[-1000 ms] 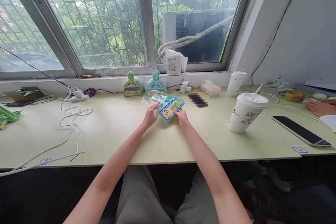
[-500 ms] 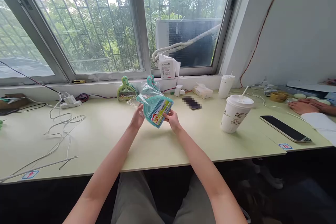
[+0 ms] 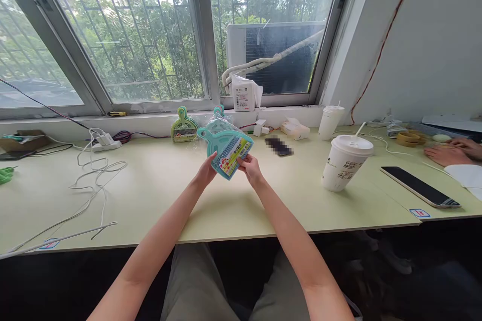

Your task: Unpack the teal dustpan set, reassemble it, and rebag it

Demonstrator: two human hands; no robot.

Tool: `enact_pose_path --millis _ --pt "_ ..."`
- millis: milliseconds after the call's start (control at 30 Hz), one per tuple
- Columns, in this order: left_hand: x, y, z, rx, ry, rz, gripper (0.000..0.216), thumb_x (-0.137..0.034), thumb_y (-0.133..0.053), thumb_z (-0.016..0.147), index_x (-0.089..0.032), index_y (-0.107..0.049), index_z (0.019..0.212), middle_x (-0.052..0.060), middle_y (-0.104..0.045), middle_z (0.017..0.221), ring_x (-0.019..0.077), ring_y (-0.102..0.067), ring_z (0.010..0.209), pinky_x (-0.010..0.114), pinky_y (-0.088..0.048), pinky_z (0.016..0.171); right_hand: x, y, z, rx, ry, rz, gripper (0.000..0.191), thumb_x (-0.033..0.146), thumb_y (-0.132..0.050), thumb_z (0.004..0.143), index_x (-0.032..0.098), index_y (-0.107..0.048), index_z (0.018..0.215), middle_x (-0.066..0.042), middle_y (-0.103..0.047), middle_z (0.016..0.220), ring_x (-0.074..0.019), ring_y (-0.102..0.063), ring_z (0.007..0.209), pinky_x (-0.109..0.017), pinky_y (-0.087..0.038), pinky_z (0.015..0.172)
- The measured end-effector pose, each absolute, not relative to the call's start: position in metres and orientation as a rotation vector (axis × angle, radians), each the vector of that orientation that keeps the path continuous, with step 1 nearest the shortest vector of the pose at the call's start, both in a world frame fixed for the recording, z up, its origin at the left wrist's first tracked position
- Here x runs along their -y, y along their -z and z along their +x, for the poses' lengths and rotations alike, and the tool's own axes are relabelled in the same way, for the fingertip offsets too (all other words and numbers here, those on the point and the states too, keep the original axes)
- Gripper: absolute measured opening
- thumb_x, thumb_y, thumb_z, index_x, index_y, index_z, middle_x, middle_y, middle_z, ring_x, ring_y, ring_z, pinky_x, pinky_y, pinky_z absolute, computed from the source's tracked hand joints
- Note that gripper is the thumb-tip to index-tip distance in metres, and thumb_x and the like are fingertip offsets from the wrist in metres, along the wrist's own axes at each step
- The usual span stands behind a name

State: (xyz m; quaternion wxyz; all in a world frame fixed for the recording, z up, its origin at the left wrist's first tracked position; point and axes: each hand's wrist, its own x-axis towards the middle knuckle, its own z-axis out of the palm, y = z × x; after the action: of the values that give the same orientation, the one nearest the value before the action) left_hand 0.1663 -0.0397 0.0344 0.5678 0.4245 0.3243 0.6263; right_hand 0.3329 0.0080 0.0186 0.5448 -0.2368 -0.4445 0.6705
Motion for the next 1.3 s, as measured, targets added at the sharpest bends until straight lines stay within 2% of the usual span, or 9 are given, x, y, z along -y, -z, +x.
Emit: enact_pose_path --millis 233,433,567,667,800,900,1000,1100,1300 --pt "0.043 -0.029 0.183 -0.731 -1.322 1.035 0.048 -0.041 -0.067 0.081 -0.018 -0.059 0.121 0.010 -0.060 0.128 0.0285 -0.051 0.124 0.043 -0.039 0.107 -0.005 -0.016 0.331 0.955 -1.495 -0.547 0.040 0.030 -0.082 0.060 0.017 -0.062 0.092 -0.006 -0.070 0.100 -0.0230 -0.065 0.099 -0.039 -0.056 0.089" --pt "0.043 -0.026 0.194 -0.771 -1.484 1.111 0.063 -0.035 -0.077 0.072 -0.020 -0.050 0.128 0.012 -0.057 0.131 0.0285 -0.051 0.123 0.046 -0.037 0.107 -0.010 -0.011 0.330 0.877 -1.467 -0.555 0.040 0.027 -0.081 0.061 0.018 -0.061 0.094 -0.006 -0.069 0.101 -0.0231 -0.065 0.100 -0.039 -0.057 0.089" --pt "0.047 -0.016 0.196 -0.792 -1.195 1.173 0.061 -0.034 -0.076 0.073 -0.025 -0.051 0.128 0.011 -0.051 0.139 0.0277 -0.047 0.129 0.047 -0.035 0.107 -0.011 -0.013 0.332 0.893 -1.438 -0.554 0.038 0.028 -0.080 0.061 0.018 -0.061 0.092 -0.006 -0.069 0.099 -0.0230 -0.066 0.097 -0.038 -0.058 0.086" --pt "0.047 -0.013 0.197 -0.751 -1.007 1.170 0.055 -0.035 -0.075 0.075 -0.024 -0.056 0.125 0.013 -0.052 0.137 0.0295 -0.043 0.131 0.049 -0.034 0.107 -0.009 -0.016 0.333 0.900 -1.413 -0.537 0.038 0.029 -0.079 0.062 0.018 -0.061 0.094 -0.006 -0.069 0.103 -0.0220 -0.066 0.098 -0.036 -0.057 0.087" --pt "0.040 -0.020 0.190 -0.656 -1.339 1.107 0.051 -0.041 -0.068 0.080 -0.021 -0.056 0.125 0.013 -0.054 0.135 0.0301 -0.043 0.131 0.048 -0.035 0.107 -0.007 -0.015 0.330 0.902 -1.433 -0.532 0.038 0.028 -0.079 0.062 0.018 -0.062 0.095 -0.006 -0.069 0.103 -0.0220 -0.065 0.099 -0.037 -0.056 0.088" --pt "0.036 -0.024 0.186 -0.641 -1.536 1.032 0.052 -0.037 -0.068 0.080 -0.018 -0.053 0.126 0.011 -0.057 0.131 0.0285 -0.048 0.127 0.045 -0.036 0.107 -0.007 -0.011 0.327 0.909 -1.466 -0.537 0.038 0.027 -0.079 0.062 0.017 -0.062 0.094 -0.007 -0.070 0.100 -0.0225 -0.066 0.098 -0.039 -0.057 0.088" --pt "0.037 -0.022 0.190 -0.624 -1.443 1.008 0.054 -0.032 -0.070 0.078 -0.020 -0.051 0.128 0.010 -0.057 0.132 0.0274 -0.049 0.125 0.045 -0.036 0.107 -0.010 -0.009 0.330 0.888 -1.474 -0.551 0.038 0.026 -0.079 0.061 0.017 -0.062 0.093 -0.007 -0.070 0.100 -0.0235 -0.066 0.098 -0.039 -0.057 0.087" --pt "0.039 -0.020 0.198 -0.626 -1.324 1.041 0.050 -0.034 -0.067 0.080 -0.023 -0.052 0.127 0.009 -0.053 0.136 0.0265 -0.048 0.127 0.045 -0.035 0.108 -0.013 -0.012 0.336 0.857 -1.452 -0.542 0.038 0.024 -0.079 0.062 0.018 -0.061 0.094 -0.007 -0.069 0.101 -0.0237 -0.065 0.100 -0.039 -0.057 0.088" --pt "0.038 -0.026 0.189 -0.772 -1.412 1.128 0.050 -0.037 -0.067 0.079 -0.020 -0.053 0.123 0.011 -0.056 0.133 0.0274 -0.050 0.124 0.044 -0.041 0.102 -0.014 -0.013 0.337 0.860 -1.485 -0.560 0.034 0.020 -0.077 0.063 0.018 -0.060 0.093 -0.005 -0.069 0.099 -0.0227 -0.066 0.098 -0.038 -0.058 0.088"
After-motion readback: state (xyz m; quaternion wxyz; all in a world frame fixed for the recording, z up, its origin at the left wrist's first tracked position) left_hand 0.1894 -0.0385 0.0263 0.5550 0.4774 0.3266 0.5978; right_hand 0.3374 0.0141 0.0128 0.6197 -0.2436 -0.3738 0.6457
